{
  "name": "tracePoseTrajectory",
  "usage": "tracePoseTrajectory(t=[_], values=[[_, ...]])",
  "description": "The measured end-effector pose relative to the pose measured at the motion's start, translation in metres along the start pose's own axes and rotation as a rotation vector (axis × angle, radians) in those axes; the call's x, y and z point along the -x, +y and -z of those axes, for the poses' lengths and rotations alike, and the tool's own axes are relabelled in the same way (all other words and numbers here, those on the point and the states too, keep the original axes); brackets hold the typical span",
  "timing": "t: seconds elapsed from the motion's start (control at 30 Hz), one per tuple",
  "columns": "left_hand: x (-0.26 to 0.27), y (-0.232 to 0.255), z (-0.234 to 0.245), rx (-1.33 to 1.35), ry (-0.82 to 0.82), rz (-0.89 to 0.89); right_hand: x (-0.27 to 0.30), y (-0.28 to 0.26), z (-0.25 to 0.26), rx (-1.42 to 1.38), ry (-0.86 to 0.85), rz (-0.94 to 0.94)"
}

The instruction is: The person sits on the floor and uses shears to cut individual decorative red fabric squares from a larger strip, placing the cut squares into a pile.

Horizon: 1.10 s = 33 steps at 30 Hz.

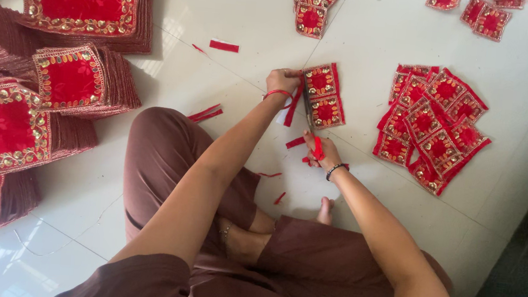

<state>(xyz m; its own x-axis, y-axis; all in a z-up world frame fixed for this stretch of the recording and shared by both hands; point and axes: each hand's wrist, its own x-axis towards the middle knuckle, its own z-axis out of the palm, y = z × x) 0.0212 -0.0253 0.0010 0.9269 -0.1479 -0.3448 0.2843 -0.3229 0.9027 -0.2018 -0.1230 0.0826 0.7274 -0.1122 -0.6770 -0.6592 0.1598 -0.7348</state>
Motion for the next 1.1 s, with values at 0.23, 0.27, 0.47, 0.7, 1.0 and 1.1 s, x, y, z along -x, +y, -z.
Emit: tracePoseTrajectory(t=[0.23,0.27,0.47,0.7,1.0,1.1], values=[[-0.018,-0.028,-0.014,-0.014,0.044,-0.064,0.000,-0.014,0.008,0.003,-0.033,-0.094],[-0.019,-0.029,-0.015,-0.014,0.046,-0.063,0.001,-0.016,0.011,0.004,-0.035,-0.094],[-0.015,-0.021,-0.011,-0.032,0.011,-0.038,-0.004,-0.023,0.026,0.068,-0.083,-0.005],[-0.016,-0.023,-0.014,-0.053,0.028,-0.077,-0.014,-0.014,0.036,0.141,-0.107,0.034],[-0.013,-0.017,-0.010,-0.030,0.026,-0.061,-0.043,-0.001,0.068,0.171,-0.186,-0.002],[-0.014,-0.015,-0.008,-0.026,0.027,-0.041,-0.052,-0.007,0.078,0.103,-0.251,-0.006]])
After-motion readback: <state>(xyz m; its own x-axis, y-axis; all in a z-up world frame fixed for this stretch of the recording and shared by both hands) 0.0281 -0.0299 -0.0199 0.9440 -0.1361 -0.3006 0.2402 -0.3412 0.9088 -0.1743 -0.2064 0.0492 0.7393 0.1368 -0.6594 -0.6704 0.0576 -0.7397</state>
